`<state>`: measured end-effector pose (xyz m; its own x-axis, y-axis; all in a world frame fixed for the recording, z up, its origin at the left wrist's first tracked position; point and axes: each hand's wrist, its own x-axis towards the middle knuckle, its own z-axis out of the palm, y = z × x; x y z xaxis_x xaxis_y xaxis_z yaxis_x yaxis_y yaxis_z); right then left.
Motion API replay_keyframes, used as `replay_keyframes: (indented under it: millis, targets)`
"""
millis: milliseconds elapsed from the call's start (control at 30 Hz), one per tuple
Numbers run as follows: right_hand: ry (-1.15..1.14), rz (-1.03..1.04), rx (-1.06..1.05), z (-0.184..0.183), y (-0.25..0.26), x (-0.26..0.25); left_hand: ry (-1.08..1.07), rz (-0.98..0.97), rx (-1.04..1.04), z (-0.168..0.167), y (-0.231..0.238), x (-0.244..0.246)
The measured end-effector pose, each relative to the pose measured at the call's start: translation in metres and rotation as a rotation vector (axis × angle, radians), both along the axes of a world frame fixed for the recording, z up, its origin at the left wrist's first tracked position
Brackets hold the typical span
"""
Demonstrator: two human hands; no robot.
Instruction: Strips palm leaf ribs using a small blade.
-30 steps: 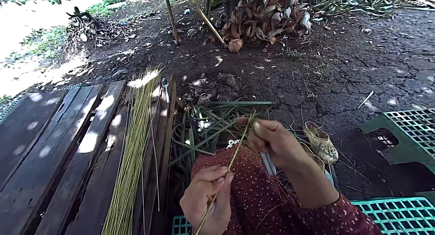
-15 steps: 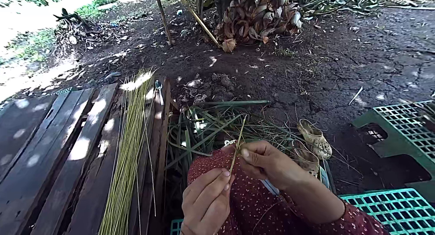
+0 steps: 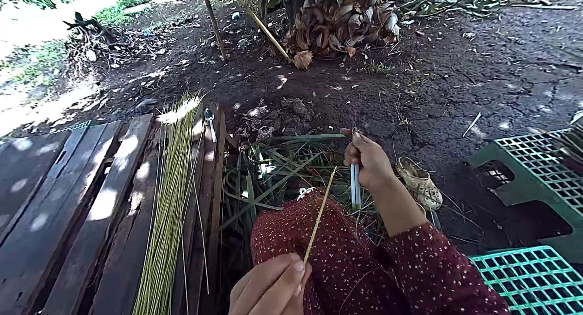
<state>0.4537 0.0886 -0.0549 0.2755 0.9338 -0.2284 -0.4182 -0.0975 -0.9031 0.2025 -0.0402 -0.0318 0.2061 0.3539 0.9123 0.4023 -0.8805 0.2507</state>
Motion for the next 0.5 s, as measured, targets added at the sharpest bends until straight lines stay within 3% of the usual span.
replay_keyframes:
  millis: [33, 133, 200, 267, 433, 500]
  targets:
    - [-0.124, 0.008, -0.023, -0.005, 0.007, 0.007, 0.002, 0.008, 0.001, 0.001, -0.001, -0.005]
    - [-0.87, 0.353, -0.123, -0.004, 0.004, 0.007, 0.024, 0.067, 0.038, -0.009, 0.008, -0.014]
    - [-1.215, 0.445, -0.251, 0.007, -0.003, -0.003, 0.019, 0.079, 0.045, -0.012, 0.013, -0.016]
    - [-1.288, 0.383, -0.216, 0.009, -0.014, -0.008, 0.032, 0.09, 0.032, -0.014, 0.014, -0.018]
    - [-1.263, 0.114, 0.276, -0.001, -0.046, -0.016, 0.022, 0.07, -0.037, -0.02, 0.019, -0.017]
    - [-1.198, 0.117, 0.484, -0.001, -0.057, -0.023, -0.012, 0.025, -0.126, -0.02, 0.019, -0.014]
